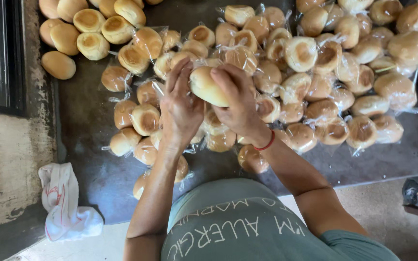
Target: The person picks up individual baked rolls from a large pile on a metal surface and places them into clear plastic bags by hand.
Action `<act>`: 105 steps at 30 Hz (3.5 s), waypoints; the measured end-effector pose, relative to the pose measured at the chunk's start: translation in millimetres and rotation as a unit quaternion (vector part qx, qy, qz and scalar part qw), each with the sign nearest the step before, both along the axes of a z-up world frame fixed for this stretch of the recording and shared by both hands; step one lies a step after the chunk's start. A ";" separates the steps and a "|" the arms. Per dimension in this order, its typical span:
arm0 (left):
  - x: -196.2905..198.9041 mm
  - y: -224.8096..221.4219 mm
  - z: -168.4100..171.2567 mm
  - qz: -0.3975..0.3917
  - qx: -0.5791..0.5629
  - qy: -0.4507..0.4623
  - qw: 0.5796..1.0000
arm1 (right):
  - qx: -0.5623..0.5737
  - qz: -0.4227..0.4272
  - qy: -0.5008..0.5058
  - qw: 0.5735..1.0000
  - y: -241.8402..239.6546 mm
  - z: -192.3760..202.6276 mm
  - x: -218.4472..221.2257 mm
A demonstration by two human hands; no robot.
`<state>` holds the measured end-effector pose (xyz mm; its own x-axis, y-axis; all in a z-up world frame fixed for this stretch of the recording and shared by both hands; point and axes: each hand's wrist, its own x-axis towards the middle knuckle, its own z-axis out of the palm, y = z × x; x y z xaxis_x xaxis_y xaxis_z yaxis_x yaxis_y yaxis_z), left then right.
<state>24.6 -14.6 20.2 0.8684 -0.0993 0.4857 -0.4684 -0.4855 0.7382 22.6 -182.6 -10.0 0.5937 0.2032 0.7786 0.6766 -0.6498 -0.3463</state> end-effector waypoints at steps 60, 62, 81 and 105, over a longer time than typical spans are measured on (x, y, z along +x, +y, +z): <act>-44.6 25.2 -12.6 -0.022 0.136 -0.227 0.964 | 0.175 0.174 0.335 0.909 -12.0 -2.3 -21.1; -40.5 26.8 -18.4 -0.039 -0.048 0.043 0.997 | 0.115 0.180 0.262 0.941 -5.8 0.2 -26.5; -20.2 33.6 -33.4 -0.177 -0.417 0.224 0.863 | 0.513 0.178 0.289 0.789 -38.6 3.1 -27.9; -4.7 20.6 -71.2 -0.091 -0.264 0.176 0.944 | 0.148 0.000 0.164 0.975 -11.4 -11.8 -15.3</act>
<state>20.0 5.9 -51.0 0.9770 -0.0877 0.1942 -0.1896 0.0579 0.9802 7.3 -194.0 -21.8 0.8201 -0.0014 0.5723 0.4989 -0.4882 -0.7161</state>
